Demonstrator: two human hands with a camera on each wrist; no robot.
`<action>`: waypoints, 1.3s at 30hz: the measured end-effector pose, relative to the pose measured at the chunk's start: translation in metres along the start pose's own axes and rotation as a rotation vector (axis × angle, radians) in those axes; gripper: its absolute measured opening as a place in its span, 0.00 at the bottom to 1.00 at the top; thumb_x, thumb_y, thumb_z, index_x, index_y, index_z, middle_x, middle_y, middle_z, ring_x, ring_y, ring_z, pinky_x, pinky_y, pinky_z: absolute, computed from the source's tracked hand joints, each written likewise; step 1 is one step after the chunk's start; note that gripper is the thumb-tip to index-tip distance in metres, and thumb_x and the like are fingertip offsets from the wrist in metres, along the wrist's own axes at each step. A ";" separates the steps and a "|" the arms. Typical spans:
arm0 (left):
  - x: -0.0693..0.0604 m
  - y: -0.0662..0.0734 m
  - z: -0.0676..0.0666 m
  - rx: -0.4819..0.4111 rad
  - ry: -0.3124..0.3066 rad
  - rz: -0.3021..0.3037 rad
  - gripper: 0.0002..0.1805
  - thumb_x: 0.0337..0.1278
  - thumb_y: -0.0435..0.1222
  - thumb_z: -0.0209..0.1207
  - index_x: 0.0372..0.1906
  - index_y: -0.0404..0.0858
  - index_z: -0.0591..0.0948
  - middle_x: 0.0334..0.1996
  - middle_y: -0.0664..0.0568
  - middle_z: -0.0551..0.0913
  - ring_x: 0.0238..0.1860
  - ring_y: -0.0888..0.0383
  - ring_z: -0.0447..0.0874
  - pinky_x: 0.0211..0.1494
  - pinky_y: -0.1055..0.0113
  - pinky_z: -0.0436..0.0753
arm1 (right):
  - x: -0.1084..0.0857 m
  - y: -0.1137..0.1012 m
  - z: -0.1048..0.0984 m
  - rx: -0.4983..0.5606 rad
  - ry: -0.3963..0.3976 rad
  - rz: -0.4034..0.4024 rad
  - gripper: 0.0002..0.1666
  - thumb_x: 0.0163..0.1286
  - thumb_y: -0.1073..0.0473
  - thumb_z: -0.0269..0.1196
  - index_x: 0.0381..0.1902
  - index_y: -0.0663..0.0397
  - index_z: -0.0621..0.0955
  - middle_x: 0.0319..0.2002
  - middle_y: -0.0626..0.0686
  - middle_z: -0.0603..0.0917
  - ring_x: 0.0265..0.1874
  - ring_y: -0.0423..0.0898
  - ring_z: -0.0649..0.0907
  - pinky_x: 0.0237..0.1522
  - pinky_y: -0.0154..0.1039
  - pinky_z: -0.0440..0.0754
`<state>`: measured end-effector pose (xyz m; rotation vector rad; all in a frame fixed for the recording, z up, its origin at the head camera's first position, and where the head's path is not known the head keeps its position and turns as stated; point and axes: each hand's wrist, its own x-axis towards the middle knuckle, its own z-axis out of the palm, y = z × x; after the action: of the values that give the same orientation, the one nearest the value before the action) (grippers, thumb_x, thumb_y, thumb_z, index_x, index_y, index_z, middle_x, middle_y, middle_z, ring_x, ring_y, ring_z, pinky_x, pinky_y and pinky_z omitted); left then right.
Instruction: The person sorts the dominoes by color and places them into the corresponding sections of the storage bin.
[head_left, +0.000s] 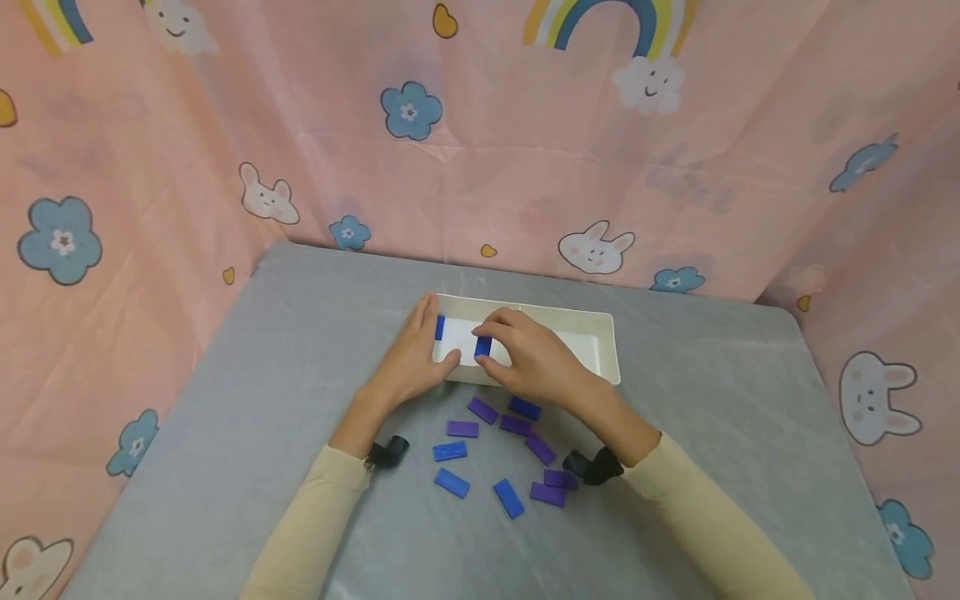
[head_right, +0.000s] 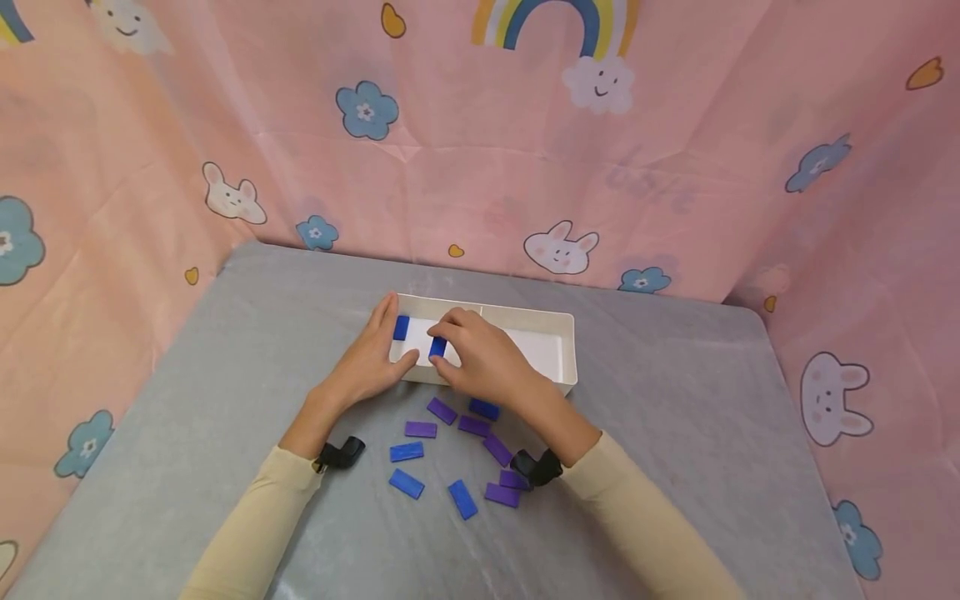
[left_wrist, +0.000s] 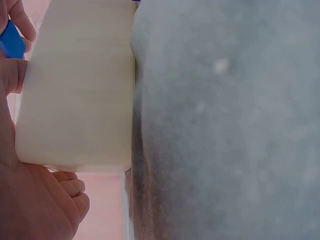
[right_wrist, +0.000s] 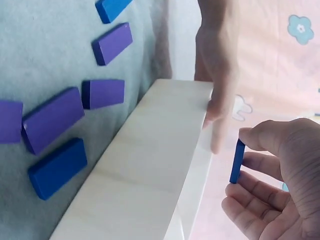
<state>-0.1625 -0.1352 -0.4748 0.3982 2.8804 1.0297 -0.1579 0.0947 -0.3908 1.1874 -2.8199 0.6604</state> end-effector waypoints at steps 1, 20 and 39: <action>0.000 0.000 0.000 0.001 0.000 -0.001 0.56 0.69 0.51 0.59 0.85 0.30 0.40 0.86 0.36 0.41 0.86 0.44 0.42 0.86 0.49 0.52 | 0.002 0.001 -0.001 -0.004 -0.015 0.002 0.23 0.71 0.54 0.71 0.60 0.61 0.86 0.56 0.58 0.85 0.54 0.52 0.85 0.56 0.49 0.86; 0.000 0.001 0.000 0.003 -0.002 0.006 0.56 0.69 0.51 0.59 0.85 0.30 0.40 0.86 0.37 0.40 0.86 0.43 0.42 0.85 0.48 0.52 | 0.027 0.024 -0.003 0.015 -0.170 0.042 0.23 0.70 0.56 0.72 0.59 0.62 0.86 0.55 0.59 0.87 0.52 0.56 0.87 0.56 0.50 0.87; -0.001 -0.002 0.000 -0.004 -0.002 0.008 0.55 0.70 0.51 0.58 0.85 0.30 0.40 0.86 0.37 0.39 0.87 0.45 0.40 0.86 0.49 0.51 | 0.045 0.028 0.013 -0.046 -0.249 0.087 0.23 0.73 0.56 0.69 0.61 0.60 0.85 0.61 0.60 0.85 0.56 0.54 0.87 0.60 0.51 0.86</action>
<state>-0.1623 -0.1369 -0.4765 0.4109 2.8772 1.0352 -0.2075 0.0767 -0.4053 1.2254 -3.0870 0.4778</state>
